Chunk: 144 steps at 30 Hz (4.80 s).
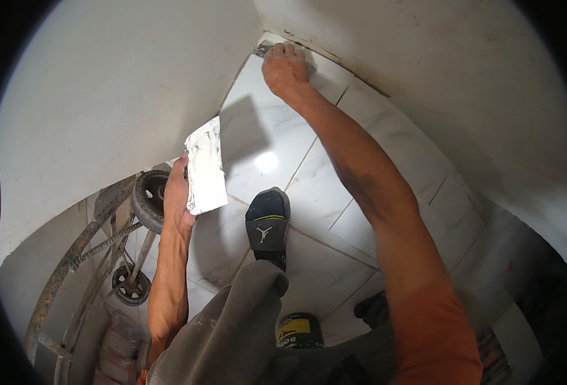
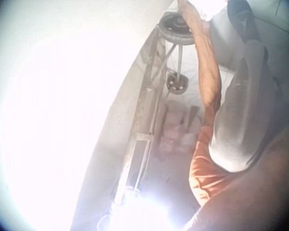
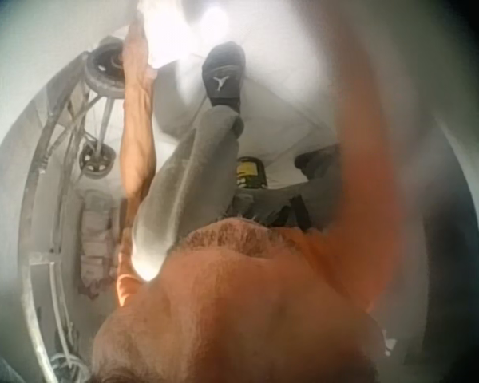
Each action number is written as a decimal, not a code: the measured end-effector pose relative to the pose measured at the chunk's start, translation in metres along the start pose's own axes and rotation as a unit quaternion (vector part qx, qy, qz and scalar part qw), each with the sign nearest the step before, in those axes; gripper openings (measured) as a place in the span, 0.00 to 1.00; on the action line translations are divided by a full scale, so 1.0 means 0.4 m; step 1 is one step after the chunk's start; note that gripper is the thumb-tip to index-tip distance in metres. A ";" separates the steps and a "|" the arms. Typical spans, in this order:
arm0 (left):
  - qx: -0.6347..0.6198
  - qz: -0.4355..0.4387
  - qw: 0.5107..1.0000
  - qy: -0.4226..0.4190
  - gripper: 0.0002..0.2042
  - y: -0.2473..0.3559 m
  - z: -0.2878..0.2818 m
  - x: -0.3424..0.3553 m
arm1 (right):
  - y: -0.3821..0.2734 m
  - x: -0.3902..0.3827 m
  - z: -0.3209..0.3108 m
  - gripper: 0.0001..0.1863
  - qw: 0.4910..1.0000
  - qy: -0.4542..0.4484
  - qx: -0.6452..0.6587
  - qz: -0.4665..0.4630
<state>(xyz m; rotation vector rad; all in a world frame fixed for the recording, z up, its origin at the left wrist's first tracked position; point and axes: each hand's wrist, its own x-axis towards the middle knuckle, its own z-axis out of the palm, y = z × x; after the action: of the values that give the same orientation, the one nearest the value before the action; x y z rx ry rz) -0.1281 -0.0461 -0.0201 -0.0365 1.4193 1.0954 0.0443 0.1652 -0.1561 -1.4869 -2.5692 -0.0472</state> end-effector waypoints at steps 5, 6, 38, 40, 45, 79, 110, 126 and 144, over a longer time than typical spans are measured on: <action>0.011 0.003 1.000 0.010 0.21 0.001 -0.005 0.004 | -0.052 -0.036 -0.009 0.12 0.998 -0.010 0.049 -0.032; 0.002 0.005 1.000 0.013 0.21 0.005 -0.007 0.002 | -0.060 -0.046 -0.031 0.11 0.993 -0.063 0.066 -0.068; -0.002 -0.013 1.000 -0.005 0.20 -0.003 -0.014 -0.011 | 0.138 -0.187 -0.125 0.16 0.923 -0.169 0.112 0.329; -0.008 -0.014 1.000 -0.017 0.20 -0.009 -0.012 -0.003 | 0.131 -0.150 -0.106 0.14 0.941 -0.191 0.074 0.271; -0.005 -0.003 1.000 -0.007 0.20 -0.005 -0.010 -0.005 | 0.063 -0.043 -0.093 0.12 0.943 -0.209 0.112 0.235; -0.034 0.027 0.999 -0.027 0.14 0.020 0.120 -0.029 | 0.135 -0.477 -0.378 0.23 0.967 -0.029 0.205 -0.152; 0.017 0.000 1.000 -0.024 0.20 -0.045 0.043 -0.021 | 0.129 -0.252 -0.166 0.18 0.988 -0.065 0.027 -0.137; 0.011 -0.004 1.000 0.001 0.20 -0.054 0.031 -0.032 | 0.109 -0.039 -0.039 0.18 0.968 -0.100 -0.056 -0.225; 0.007 0.001 0.998 -0.064 0.20 -0.080 0.094 -0.091 | 0.354 -0.387 -0.178 0.20 0.959 -0.224 -0.051 -0.165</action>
<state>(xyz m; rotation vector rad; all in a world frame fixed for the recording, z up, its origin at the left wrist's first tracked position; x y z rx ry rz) -0.0720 -0.0616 -0.0008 0.0437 1.3126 1.0719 0.2513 0.0951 -0.1198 -1.1875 -3.2032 0.1319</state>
